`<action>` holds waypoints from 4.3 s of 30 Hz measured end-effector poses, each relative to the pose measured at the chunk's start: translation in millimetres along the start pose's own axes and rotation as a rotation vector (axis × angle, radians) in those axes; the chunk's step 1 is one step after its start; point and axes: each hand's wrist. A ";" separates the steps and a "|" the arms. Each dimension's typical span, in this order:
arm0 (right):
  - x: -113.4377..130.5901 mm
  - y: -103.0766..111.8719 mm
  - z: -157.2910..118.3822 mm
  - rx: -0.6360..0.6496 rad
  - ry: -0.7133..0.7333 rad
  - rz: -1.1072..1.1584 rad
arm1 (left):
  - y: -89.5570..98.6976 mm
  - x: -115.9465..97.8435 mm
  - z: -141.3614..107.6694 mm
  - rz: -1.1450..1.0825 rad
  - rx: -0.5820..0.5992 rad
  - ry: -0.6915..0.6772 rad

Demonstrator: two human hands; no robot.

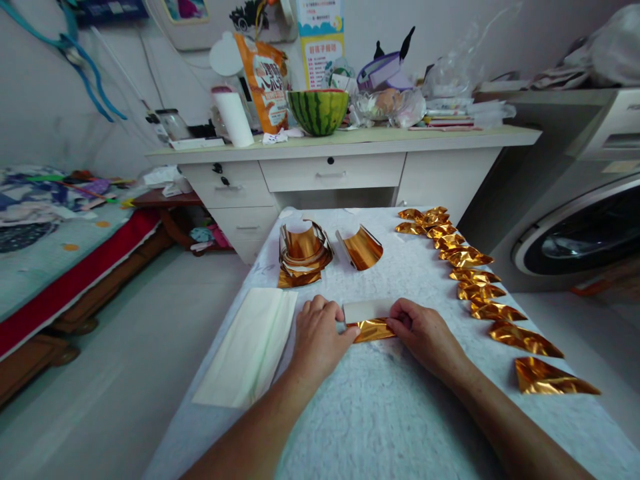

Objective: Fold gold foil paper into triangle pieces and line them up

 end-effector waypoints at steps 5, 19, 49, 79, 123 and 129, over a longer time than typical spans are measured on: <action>1.9 0.9 -0.5 -0.001 -0.008 -0.005 | -1.8 0.7 -1.2 -0.021 -0.014 0.009; -1.0 -1.4 0.0 -0.015 0.009 -0.029 | -3.9 0.9 -0.5 -0.065 -0.018 0.021; -0.6 -1.6 -0.3 -0.008 0.011 -0.016 | -1.2 -4.5 1.1 -0.145 0.018 0.068; 0.0 -3.2 0.2 -0.013 0.006 -0.043 | -4.1 -2.9 -3.0 0.002 -0.043 0.003; 5.1 -3.9 0.8 -0.034 -0.043 -0.089 | -6.3 -0.1 2.6 -0.052 -0.036 0.049; 2.6 -6.1 0.9 -0.058 -0.062 -0.079 | -3.6 -3.8 2.9 -0.090 -0.051 -0.031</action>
Point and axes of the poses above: each hand's wrist, its own z-axis towards the middle knuckle, its own y-axis out of the back of the hand, x = y × z, and after that the axes turned 3 degrees about -x, right-handed
